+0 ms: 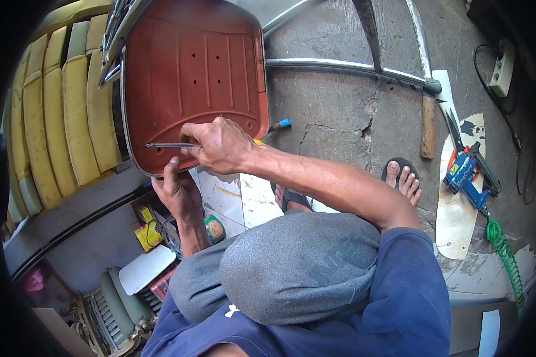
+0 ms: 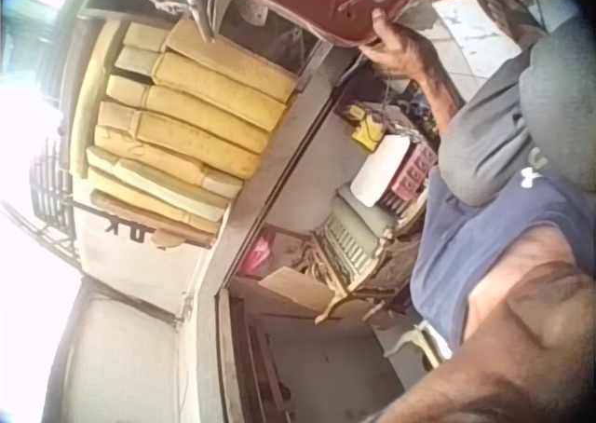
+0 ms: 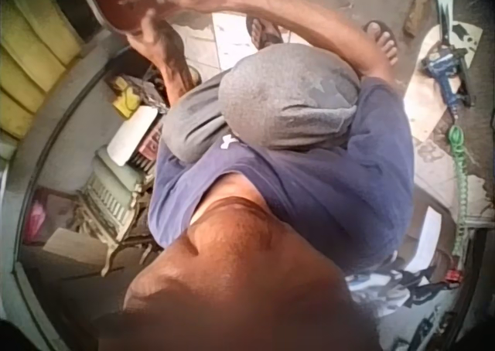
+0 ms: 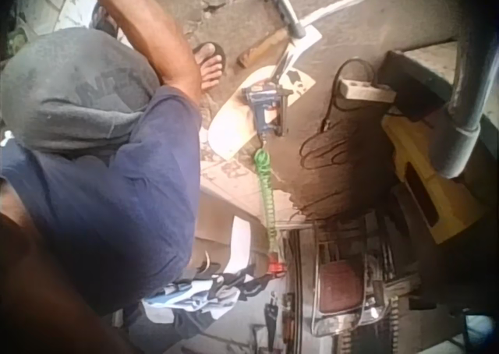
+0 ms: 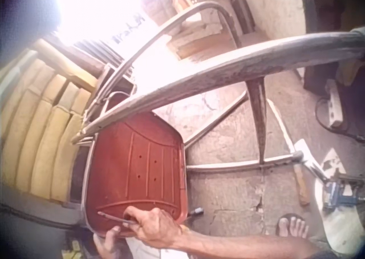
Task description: The person reupholsters a chair seat by stapling fabric to the wooden base, trimming excess material with scissors, and then aligning the seat onto a metal chair frame to mark screw locations with a screwdriver.
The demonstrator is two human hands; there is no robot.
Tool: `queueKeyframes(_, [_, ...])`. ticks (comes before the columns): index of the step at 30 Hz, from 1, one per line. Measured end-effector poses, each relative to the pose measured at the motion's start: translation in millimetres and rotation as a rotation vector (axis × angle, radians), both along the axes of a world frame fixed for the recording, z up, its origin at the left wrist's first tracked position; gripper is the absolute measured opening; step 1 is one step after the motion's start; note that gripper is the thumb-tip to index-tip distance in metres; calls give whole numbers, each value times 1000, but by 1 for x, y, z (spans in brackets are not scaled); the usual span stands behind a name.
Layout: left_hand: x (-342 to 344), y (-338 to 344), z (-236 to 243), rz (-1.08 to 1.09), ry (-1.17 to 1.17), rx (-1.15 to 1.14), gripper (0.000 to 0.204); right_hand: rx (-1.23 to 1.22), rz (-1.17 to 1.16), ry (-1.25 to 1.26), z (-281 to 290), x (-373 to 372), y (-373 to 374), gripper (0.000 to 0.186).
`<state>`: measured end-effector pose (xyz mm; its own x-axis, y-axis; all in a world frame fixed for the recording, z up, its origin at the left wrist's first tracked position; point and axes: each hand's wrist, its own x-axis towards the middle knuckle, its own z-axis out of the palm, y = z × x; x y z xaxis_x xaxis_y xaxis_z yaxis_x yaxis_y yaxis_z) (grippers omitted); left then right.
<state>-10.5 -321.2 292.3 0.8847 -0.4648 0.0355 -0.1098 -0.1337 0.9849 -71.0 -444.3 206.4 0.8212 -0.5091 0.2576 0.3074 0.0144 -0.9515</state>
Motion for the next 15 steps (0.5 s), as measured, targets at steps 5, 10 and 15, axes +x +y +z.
queueKeyframes(5, [3,0,-6,-38,10,-66,48,31,12,14,0,-2,0,24])
queueKeyframes(10, [7,3,-8,-49,-20,-15,47,19,-2,6,-3,-2,1,21])
queueKeyframes(15, [9,3,-8,-46,-48,20,47,25,-10,6,0,0,3,22])
